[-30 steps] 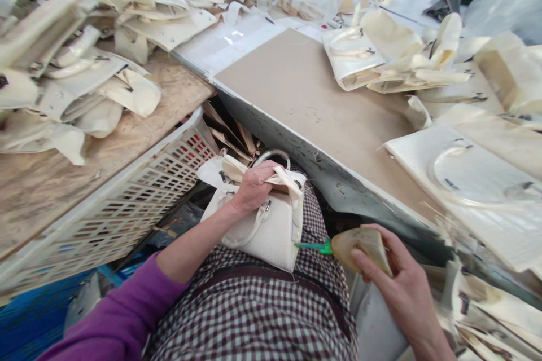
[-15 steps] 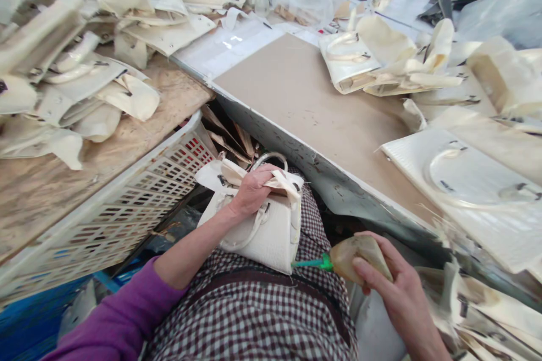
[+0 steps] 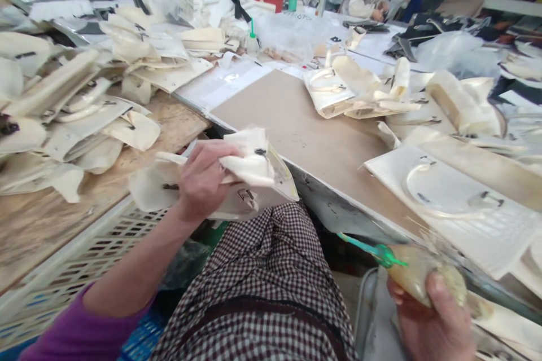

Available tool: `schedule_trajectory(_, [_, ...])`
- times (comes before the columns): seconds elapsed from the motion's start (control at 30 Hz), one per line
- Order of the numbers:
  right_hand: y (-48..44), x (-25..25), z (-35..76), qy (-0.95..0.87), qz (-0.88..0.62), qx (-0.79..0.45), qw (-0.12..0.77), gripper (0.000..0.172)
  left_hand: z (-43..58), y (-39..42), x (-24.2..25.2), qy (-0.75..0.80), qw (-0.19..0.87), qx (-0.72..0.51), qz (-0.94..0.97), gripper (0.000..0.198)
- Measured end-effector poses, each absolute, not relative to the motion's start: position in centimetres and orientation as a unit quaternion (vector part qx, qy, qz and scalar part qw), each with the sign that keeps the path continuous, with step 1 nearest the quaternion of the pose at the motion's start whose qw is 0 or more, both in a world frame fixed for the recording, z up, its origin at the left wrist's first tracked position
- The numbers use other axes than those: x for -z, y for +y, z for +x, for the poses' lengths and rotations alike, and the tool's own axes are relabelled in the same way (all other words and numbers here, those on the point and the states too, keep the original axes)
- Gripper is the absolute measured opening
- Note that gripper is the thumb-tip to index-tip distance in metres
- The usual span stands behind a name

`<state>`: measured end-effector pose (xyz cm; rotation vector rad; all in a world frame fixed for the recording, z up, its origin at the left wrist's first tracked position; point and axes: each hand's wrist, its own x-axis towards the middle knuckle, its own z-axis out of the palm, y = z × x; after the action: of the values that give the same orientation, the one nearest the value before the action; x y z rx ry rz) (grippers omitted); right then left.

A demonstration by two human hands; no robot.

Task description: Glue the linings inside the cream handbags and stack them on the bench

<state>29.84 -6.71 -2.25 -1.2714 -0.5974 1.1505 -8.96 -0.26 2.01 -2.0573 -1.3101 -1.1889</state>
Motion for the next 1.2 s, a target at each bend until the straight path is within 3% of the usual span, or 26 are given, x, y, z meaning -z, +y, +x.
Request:
schedule_trajectory(0.07, [-6.6,2.4,30.2,-0.253,-0.544,-0.495,0.628,0.023,-8.1,-3.0,-3.2,-0.445,0.198,0.39,-0.782,0.014])
schedule_trajectory(0.2, [-7.3,3.6,30.8,-0.231,-0.563,-0.493,0.622,0.025,-5.9,-8.8,-1.1,-0.431,0.035,0.358,-0.828,0.021])
schedule_trajectory(0.33, [-8.8,4.7,30.3,-0.224,-0.614,-0.518,0.552,0.042,-4.7,-12.4,1.6,-0.476,-0.06,0.391,-0.785,0.023])
schedule_trajectory(0.57, [-7.3,5.8,27.6,-0.35,-0.674,-0.497,0.42,0.053,-6.5,-11.2,2.6,-0.531,-0.205,0.401,-0.718,0.021])
schedule_trajectory(0.7, [-5.4,5.5,25.5,-0.418,-0.684,-0.465,0.376,0.056,-7.5,-10.3,3.9,-0.512,-0.293,0.402,-0.7,0.031])
schedule_trajectory(0.9, [-4.0,5.7,24.0,-0.448,-0.663,-0.495,0.339,0.061,-8.6,-11.3,4.6,-0.514,-0.342,0.438,-0.653,0.029])
schedule_trajectory(1.2, [-2.2,6.6,24.0,-0.539,-0.636,-0.466,0.296,0.059,-7.6,-12.3,4.2,-0.499,-0.314,0.445,-0.674,0.027])
